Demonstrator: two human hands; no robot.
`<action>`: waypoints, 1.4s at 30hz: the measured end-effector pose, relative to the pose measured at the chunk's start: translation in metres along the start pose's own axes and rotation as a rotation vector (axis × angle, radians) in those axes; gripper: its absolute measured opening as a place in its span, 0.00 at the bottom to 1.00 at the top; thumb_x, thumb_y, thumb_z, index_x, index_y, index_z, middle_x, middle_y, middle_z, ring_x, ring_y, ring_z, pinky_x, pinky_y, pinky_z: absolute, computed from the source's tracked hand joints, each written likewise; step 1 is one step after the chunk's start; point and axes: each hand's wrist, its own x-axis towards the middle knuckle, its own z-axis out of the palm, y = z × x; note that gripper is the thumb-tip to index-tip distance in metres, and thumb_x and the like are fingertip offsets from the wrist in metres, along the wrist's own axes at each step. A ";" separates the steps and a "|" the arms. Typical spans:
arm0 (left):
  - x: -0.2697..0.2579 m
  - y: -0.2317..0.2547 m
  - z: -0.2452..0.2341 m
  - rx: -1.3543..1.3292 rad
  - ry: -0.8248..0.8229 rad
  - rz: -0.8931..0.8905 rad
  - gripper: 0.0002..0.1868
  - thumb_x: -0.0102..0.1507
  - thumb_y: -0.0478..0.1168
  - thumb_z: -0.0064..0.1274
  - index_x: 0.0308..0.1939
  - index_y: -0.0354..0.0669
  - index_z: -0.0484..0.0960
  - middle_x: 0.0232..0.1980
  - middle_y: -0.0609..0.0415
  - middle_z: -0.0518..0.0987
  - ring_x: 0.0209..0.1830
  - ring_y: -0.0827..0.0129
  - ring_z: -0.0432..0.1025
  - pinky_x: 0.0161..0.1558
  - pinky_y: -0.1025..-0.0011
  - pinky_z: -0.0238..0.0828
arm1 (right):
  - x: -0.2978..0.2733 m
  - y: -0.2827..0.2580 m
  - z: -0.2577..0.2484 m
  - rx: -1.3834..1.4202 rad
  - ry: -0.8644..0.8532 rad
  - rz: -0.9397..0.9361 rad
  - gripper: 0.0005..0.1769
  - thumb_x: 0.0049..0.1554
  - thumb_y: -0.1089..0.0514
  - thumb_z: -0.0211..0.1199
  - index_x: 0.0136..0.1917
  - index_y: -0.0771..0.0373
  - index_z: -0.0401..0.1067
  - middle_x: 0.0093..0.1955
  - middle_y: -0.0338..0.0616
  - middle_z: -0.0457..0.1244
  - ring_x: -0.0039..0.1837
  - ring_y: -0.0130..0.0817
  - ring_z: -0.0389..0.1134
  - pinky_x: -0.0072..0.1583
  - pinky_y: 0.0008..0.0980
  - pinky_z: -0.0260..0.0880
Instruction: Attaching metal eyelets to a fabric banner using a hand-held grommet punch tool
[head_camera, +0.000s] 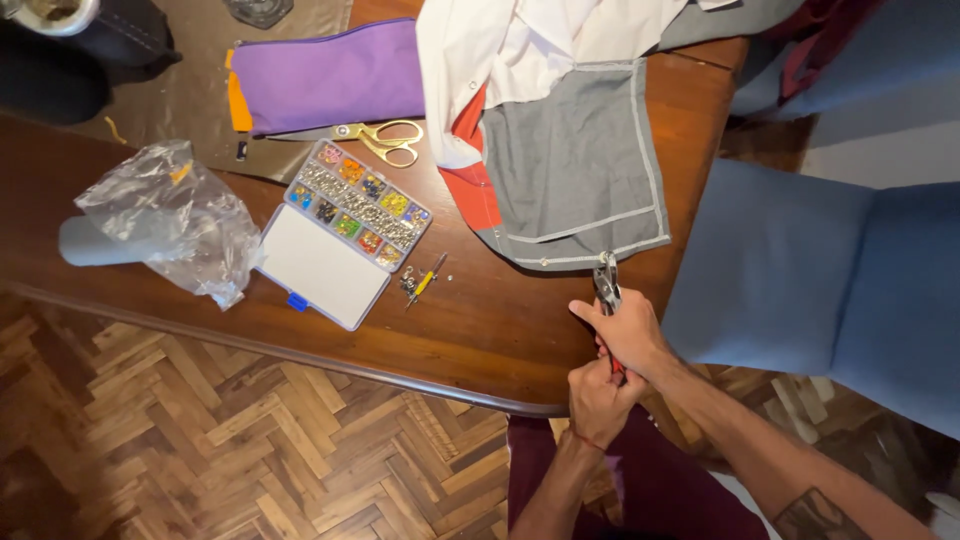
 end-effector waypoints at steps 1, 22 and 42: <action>0.001 0.000 -0.003 0.001 -0.004 0.006 0.20 0.65 0.39 0.58 0.22 0.43 0.67 0.19 0.57 0.67 0.18 0.65 0.59 0.27 0.56 0.62 | 0.002 0.003 0.002 0.006 0.005 -0.001 0.31 0.66 0.44 0.77 0.32 0.56 0.63 0.25 0.43 0.66 0.27 0.35 0.67 0.43 0.38 0.72; 0.017 0.024 -0.018 0.068 -0.073 -0.008 0.24 0.67 0.44 0.61 0.22 0.47 0.64 0.20 0.57 0.65 0.20 0.65 0.60 0.29 0.54 0.61 | -0.003 -0.003 -0.013 0.048 -0.038 -0.041 0.22 0.67 0.50 0.72 0.36 0.57 0.68 0.29 0.41 0.70 0.31 0.35 0.73 0.46 0.37 0.77; 0.118 0.121 -0.122 0.402 0.082 0.648 0.18 0.71 0.46 0.77 0.57 0.42 0.88 0.58 0.52 0.84 0.55 0.54 0.80 0.63 0.56 0.79 | -0.017 0.002 -0.061 0.226 -0.156 -0.126 0.16 0.66 0.51 0.64 0.60 0.57 0.86 0.56 0.37 0.80 0.62 0.30 0.80 0.71 0.31 0.73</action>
